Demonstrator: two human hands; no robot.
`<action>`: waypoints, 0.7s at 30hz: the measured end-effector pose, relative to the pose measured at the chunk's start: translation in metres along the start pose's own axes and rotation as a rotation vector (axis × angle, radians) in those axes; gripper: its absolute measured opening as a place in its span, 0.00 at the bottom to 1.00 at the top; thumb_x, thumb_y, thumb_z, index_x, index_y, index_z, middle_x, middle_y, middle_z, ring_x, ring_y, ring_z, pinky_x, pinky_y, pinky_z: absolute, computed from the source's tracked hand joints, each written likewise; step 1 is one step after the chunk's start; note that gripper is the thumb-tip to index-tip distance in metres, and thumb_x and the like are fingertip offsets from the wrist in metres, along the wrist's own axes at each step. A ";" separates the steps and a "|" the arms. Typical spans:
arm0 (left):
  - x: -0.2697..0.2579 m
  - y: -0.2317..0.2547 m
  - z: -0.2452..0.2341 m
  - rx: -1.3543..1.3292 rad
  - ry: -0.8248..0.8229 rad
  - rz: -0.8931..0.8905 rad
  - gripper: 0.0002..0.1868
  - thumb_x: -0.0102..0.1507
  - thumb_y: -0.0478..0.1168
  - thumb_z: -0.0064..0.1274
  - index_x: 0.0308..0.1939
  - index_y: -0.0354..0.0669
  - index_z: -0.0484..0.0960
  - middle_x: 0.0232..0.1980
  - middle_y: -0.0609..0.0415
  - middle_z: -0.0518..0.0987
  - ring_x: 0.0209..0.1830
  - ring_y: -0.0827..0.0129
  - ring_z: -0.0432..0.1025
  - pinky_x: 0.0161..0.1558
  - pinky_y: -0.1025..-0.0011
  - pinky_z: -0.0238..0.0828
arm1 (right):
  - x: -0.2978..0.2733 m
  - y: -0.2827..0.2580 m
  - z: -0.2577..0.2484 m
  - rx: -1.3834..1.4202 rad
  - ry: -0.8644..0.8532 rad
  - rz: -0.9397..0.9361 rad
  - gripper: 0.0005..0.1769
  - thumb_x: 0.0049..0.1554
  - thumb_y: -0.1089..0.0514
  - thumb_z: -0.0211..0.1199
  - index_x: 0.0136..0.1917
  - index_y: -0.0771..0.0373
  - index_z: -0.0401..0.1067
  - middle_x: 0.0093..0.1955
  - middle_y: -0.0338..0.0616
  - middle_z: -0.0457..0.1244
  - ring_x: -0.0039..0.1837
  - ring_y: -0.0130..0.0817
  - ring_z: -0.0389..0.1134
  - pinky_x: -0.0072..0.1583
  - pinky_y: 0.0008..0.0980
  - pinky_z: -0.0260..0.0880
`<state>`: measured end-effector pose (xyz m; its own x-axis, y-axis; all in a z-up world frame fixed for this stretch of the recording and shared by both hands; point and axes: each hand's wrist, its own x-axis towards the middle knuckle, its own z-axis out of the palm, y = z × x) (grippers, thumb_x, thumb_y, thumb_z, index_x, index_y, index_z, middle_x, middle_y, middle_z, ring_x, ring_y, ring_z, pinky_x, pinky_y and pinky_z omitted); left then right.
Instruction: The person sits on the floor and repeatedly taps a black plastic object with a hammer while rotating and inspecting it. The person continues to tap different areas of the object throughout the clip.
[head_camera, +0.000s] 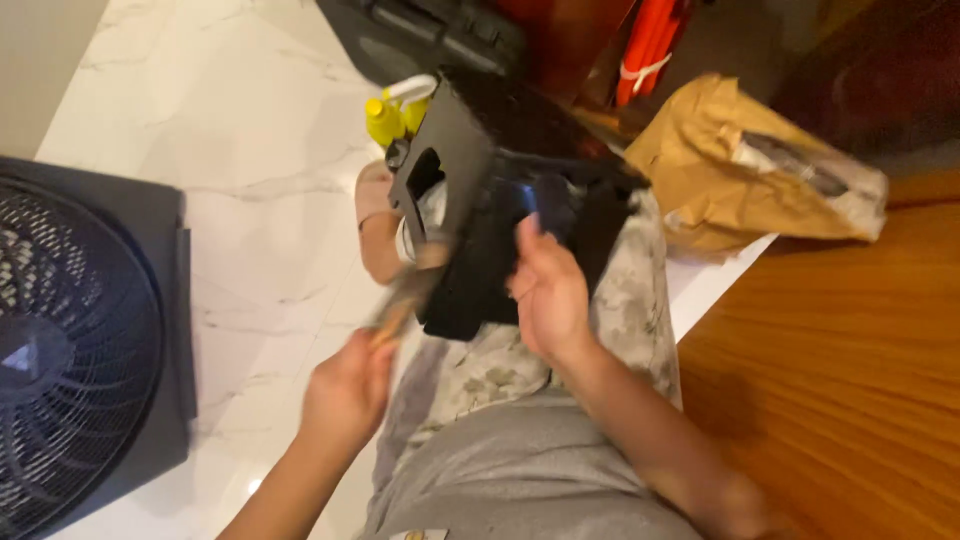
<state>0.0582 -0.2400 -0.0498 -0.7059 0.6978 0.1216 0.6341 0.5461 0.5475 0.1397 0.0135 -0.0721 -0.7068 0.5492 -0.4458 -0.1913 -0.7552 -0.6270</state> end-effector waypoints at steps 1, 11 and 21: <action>-0.006 0.000 -0.003 -0.013 0.069 0.006 0.12 0.71 0.43 0.44 0.41 0.39 0.79 0.25 0.49 0.74 0.18 0.59 0.70 0.27 0.64 0.65 | -0.003 -0.001 0.000 -0.062 -0.015 -0.031 0.17 0.64 0.55 0.66 0.37 0.56 0.62 0.34 0.33 0.56 0.36 0.25 0.55 0.42 0.28 0.59; 0.031 0.031 0.002 -0.740 0.187 -0.486 0.14 0.71 0.45 0.49 0.35 0.41 0.73 0.22 0.62 0.70 0.19 0.81 0.61 0.22 0.79 0.58 | -0.027 0.000 0.030 -0.340 -0.043 -0.147 0.15 0.56 0.72 0.70 0.54 0.71 0.68 0.53 0.45 0.68 0.53 0.29 0.69 0.56 0.30 0.72; 0.098 0.048 0.022 -1.024 -0.249 -0.394 0.23 0.53 0.36 0.72 0.41 0.44 0.70 0.30 0.63 0.72 0.29 0.82 0.66 0.32 0.79 0.65 | -0.044 -0.003 0.026 -0.395 -0.071 -0.262 0.19 0.56 0.75 0.64 0.60 0.71 0.69 0.57 0.44 0.68 0.57 0.29 0.70 0.61 0.30 0.71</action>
<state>0.0262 -0.1351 -0.0297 -0.6442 0.6964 -0.3163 -0.2582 0.1912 0.9470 0.1535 -0.0173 -0.0338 -0.7168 0.6667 -0.2044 -0.1056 -0.3935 -0.9132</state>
